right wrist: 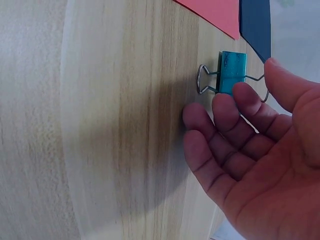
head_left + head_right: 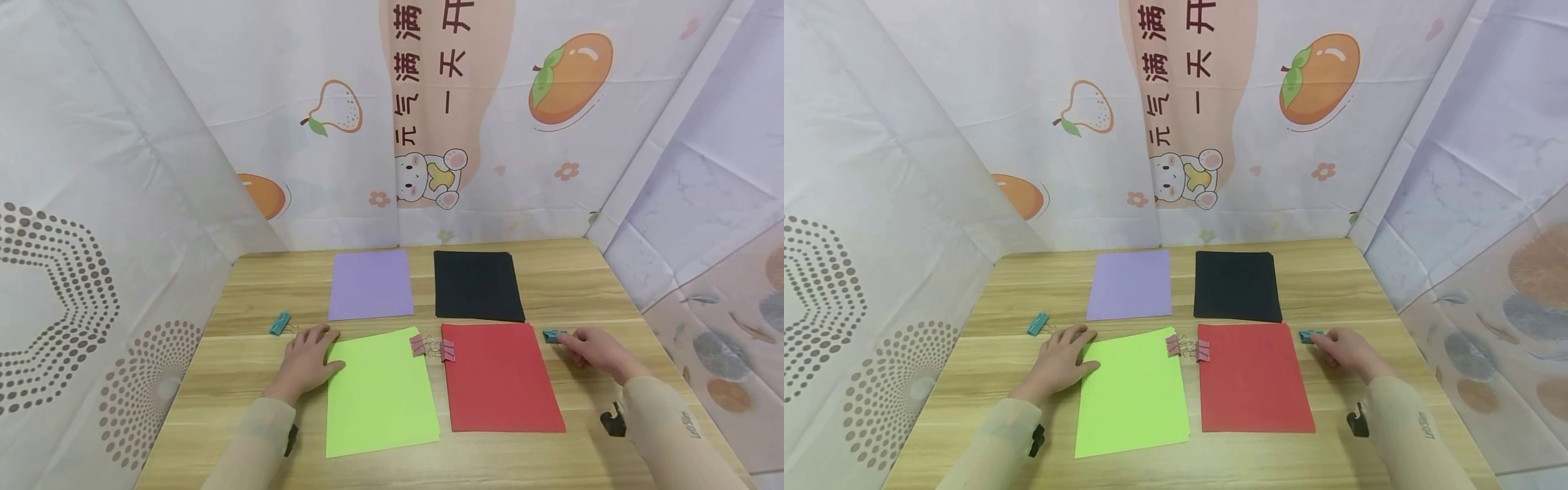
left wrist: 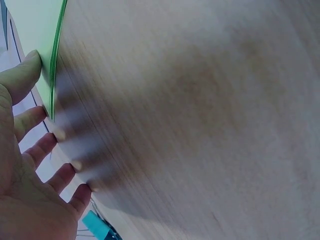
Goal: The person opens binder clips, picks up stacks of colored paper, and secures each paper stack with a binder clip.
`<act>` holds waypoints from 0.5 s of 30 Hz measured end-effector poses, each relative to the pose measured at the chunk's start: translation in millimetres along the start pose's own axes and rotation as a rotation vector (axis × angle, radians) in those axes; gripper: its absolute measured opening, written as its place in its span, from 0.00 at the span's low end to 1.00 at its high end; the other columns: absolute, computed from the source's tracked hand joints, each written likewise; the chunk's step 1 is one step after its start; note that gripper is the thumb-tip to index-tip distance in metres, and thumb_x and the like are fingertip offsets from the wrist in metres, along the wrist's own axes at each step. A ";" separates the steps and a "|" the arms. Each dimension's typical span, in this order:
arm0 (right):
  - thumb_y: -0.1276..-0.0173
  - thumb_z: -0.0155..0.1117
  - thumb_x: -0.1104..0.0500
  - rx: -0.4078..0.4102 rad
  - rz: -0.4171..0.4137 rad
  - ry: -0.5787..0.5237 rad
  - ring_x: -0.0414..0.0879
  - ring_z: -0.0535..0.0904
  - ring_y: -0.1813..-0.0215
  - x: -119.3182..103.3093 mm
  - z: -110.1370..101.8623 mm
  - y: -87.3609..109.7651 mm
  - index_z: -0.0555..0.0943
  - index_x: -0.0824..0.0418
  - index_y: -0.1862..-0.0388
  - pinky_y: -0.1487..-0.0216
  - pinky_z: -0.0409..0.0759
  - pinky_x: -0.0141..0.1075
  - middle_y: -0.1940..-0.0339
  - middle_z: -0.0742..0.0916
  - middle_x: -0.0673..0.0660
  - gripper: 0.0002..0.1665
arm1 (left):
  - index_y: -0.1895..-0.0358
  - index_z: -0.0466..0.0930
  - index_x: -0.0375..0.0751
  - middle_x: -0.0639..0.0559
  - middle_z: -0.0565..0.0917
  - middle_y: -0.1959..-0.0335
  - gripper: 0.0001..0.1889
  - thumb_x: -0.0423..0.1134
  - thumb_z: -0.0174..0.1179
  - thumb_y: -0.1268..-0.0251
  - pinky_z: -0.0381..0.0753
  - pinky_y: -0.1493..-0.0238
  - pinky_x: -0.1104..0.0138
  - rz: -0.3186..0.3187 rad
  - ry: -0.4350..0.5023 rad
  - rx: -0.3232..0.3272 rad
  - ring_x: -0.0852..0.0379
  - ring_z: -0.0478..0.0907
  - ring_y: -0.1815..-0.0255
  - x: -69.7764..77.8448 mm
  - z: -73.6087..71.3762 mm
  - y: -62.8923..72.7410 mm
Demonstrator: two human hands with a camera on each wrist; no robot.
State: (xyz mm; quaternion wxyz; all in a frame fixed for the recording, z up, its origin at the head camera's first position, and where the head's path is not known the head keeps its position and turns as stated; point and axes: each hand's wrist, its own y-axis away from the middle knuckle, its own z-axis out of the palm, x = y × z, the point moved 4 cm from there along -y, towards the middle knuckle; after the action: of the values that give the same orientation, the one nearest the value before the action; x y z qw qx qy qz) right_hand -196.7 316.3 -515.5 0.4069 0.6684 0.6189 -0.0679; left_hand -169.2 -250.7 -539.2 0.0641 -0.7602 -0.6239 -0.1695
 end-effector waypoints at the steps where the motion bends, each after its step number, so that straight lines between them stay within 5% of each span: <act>1: 0.18 0.50 0.40 0.001 0.000 -0.001 0.48 0.72 0.66 -0.1 0.0 0.1 0.73 0.64 0.72 0.65 0.67 0.37 0.74 0.78 0.54 0.31 | 0.25 0.68 0.46 0.41 0.63 0.24 0.36 0.54 0.66 0.32 0.57 0.31 0.32 0.000 0.000 0.000 0.32 0.57 0.25 -0.1 0.2 -0.1; 15: 0.18 0.50 0.42 0.016 -0.002 0.001 0.48 0.71 0.67 -3.1 -1.2 3.1 0.72 0.63 0.72 0.66 0.66 0.37 0.74 0.78 0.54 0.29 | 0.24 0.68 0.47 0.42 0.63 0.23 0.36 0.54 0.66 0.32 0.57 0.30 0.33 -0.012 0.001 -0.008 0.33 0.56 0.24 -1.1 1.3 -0.7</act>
State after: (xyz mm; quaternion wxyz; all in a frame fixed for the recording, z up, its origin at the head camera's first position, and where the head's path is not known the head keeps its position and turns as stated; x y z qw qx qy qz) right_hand -195.2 314.9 -511.4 0.4011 0.6712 0.6191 -0.0731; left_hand -169.8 -251.2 -540.9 0.0605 -0.7565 -0.6279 -0.1729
